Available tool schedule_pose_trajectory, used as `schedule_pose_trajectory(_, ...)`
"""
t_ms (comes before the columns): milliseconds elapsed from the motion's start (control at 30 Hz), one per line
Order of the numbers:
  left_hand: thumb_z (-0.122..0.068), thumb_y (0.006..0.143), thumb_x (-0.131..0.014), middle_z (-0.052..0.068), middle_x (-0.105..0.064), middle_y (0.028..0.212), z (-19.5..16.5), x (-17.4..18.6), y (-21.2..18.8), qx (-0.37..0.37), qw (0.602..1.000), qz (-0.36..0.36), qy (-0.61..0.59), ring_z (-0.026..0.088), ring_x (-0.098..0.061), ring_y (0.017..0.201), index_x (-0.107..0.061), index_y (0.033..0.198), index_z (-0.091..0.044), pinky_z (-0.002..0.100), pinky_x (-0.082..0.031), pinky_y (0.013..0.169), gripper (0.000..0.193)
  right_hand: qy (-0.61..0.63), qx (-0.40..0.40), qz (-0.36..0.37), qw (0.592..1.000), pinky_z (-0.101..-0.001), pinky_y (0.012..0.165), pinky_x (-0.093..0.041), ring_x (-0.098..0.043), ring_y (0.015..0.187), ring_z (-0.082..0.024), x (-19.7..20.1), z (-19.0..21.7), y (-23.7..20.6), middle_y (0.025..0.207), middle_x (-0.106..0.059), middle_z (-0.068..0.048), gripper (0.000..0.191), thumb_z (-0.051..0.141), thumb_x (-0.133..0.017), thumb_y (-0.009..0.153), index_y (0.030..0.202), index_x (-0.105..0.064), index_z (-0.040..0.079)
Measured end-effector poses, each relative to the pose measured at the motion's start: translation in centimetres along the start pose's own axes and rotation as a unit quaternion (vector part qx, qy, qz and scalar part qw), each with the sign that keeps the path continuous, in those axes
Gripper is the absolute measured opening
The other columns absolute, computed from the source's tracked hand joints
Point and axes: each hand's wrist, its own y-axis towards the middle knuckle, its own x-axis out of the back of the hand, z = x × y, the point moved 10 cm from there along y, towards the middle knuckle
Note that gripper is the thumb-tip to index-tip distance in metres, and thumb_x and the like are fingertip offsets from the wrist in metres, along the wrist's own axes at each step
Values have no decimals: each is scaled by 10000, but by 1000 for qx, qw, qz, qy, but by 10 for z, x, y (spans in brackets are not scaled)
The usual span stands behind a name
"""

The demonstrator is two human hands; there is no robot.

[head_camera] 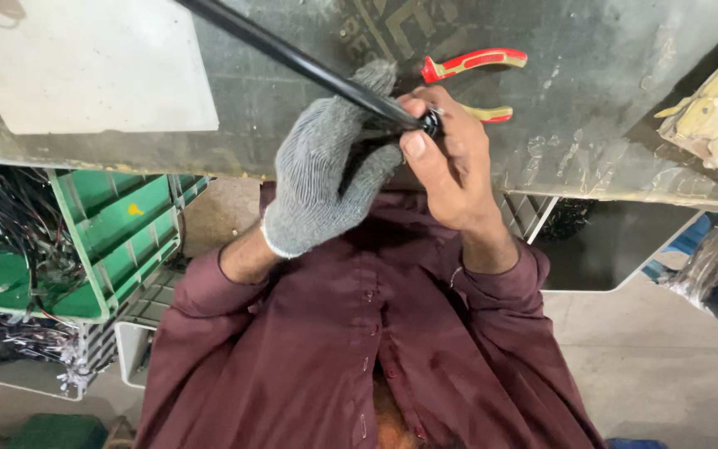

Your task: The person repeatedly picks up black wire harnesses, positions the ends in red-handled pliers, and crimps the connectors. The person then places the finished harnesses on the table and repeats the process with new harnesses.

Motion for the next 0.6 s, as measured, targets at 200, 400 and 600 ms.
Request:
schedule_pose_trajectory(200, -272, 984, -731, 133, -597, 1488, 1, -17, 3, -51, 992, 105, -52, 345, -526, 1367, -652, 1355, -97, 409, -373, 1212, 417, 60, -8, 66, 996, -234, 721, -438, -548, 781, -77, -9, -7, -2, 869, -609, 0, 351, 294, -577, 1047, 1158, -631, -34)
schedule_pose_trajectory(400, -230, 1008, -759, 76, -608, 1484, 11, -22, 0, -33, 987, 126, -99, 321, -534, 1411, -693, 1339, -101, 417, -394, 1223, 361, 38, 46, 116, 991, -264, 898, -511, -611, 961, -129, -11, -5, 7, 1100, -666, -48, 380, 242, -555, 1081, 1303, -602, -62)
schedule_pose_trajectory(600, -213, 840, -830, 31, -722, 1175, -6, -18, -5, -90, 939, 205, -259, 332, -540, 1298, -760, 1059, -110, 424, -431, 1142, 252, 288, -100, 345, 888, -298, 878, -505, -591, 1017, -129, -44, -58, -39, 1183, -637, -46, 588, 207, -710, 917, 1401, -513, -62)
